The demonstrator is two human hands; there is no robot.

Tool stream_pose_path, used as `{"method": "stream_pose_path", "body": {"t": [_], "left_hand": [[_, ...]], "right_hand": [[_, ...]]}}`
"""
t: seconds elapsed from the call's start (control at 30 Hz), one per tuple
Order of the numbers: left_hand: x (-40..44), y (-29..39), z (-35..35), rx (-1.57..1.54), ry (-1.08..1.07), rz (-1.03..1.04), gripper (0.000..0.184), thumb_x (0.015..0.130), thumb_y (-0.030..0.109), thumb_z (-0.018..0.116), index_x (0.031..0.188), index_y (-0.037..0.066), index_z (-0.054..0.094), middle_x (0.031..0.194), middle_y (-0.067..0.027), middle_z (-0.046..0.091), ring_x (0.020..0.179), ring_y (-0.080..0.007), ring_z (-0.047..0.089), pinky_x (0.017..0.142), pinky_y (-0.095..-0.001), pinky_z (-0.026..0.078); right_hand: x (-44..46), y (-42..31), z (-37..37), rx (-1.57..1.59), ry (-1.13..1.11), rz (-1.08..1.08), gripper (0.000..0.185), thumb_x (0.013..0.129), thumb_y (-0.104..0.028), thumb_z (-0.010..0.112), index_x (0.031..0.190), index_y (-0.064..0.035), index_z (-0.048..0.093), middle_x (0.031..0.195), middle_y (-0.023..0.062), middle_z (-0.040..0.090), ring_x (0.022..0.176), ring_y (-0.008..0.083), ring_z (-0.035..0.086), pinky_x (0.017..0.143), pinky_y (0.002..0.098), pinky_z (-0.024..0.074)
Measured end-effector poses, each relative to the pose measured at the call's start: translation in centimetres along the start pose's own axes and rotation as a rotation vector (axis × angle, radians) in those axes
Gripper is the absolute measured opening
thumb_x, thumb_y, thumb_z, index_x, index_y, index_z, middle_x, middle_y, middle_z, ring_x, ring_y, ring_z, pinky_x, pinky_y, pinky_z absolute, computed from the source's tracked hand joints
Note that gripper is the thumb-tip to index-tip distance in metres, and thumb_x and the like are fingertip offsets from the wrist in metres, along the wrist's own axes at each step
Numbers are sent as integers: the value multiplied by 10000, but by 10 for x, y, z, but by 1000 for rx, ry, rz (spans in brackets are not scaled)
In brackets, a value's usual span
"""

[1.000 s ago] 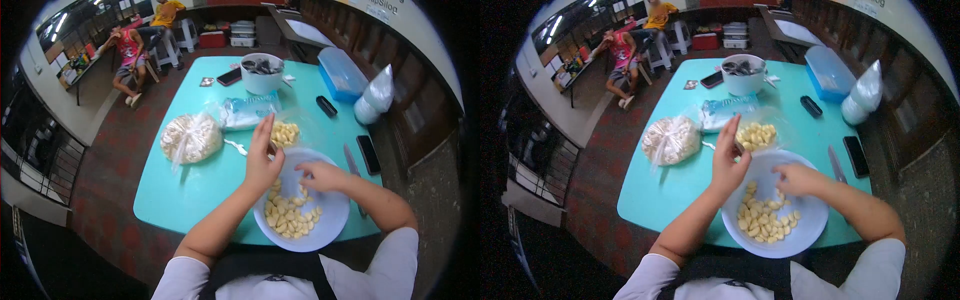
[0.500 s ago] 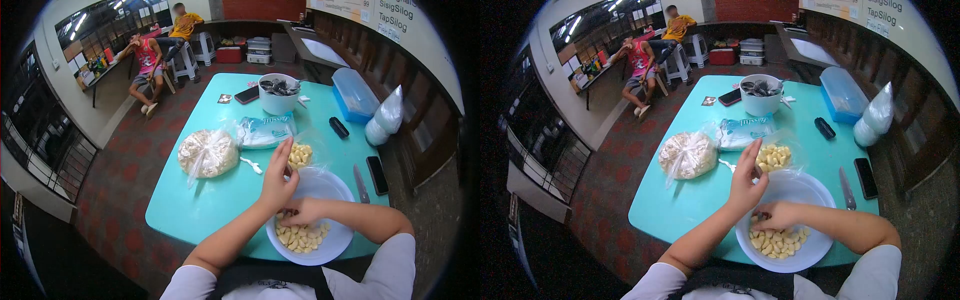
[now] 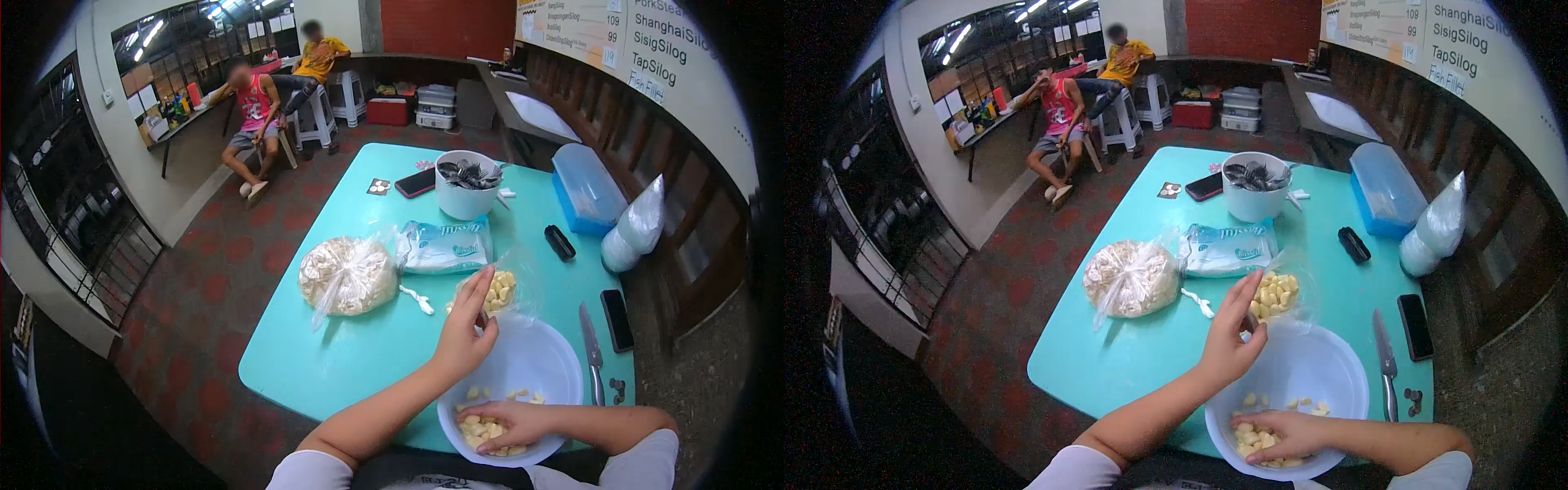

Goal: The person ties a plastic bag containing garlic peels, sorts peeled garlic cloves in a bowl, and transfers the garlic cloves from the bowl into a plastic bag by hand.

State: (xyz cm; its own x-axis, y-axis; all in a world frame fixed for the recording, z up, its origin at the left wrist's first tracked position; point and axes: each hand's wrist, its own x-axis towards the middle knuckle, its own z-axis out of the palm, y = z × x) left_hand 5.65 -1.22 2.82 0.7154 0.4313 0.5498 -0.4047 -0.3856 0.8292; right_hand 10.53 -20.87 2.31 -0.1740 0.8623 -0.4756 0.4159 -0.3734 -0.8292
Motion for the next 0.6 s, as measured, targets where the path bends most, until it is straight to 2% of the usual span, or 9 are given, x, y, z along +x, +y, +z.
{"method": "stream_pose_path", "body": {"t": [0.07,0.17,0.27,0.37,0.47,0.57,0.6], "left_hand": [[-1,0,1,-13,-10,0,810,782,-81,563,1534,106,330,1485,-145,405,750,-106,536,661,-233,469],[0,1,0,-3,-9,-16,813,777,-82,563,1533,106,330,1485,-145,405,746,-115,538,657,-234,466],[0,0,1,18,7,12,819,773,-84,562,1534,110,329,1478,-144,411,739,-120,537,647,-232,460],[0,1,-1,34,-17,-13,825,773,-88,561,1537,114,323,1477,-142,407,766,-106,535,657,-229,464],[0,-1,0,5,-24,-34,828,781,-101,555,1543,112,312,1492,-129,381,778,-84,527,668,-223,467],[-1,-6,2,-25,-8,-40,834,788,-119,546,1550,111,295,1515,-119,341,796,-63,518,683,-214,471],[1,-6,2,-36,-7,-47,837,790,-122,544,1552,111,291,1517,-116,336,799,-61,517,687,-211,472]], "right_hand": [[-1,1,9,-26,11,-43,725,857,-511,709,1442,-166,453,1374,205,507,1289,345,485,1107,396,353],[0,2,17,56,47,2,686,854,-522,707,1398,-162,496,1382,196,498,1289,335,482,1101,392,357],[5,11,23,80,53,60,615,848,-498,723,1334,-161,555,1320,155,562,1235,292,533,1078,383,386],[5,2,19,287,16,129,489,849,-391,747,1260,-162,615,1236,86,627,1161,210,578,1036,348,422],[7,10,20,363,60,21,387,844,-261,753,1202,-155,651,1171,27,660,1100,145,588,1000,309,441],[3,-3,1,158,201,77,360,833,-184,744,1180,-139,659,1175,18,651,1118,125,563,1003,297,432],[0,0,-9,227,248,54,365,830,-180,744,1182,-140,656,1156,18,654,1088,121,578,968,292,453]]}}
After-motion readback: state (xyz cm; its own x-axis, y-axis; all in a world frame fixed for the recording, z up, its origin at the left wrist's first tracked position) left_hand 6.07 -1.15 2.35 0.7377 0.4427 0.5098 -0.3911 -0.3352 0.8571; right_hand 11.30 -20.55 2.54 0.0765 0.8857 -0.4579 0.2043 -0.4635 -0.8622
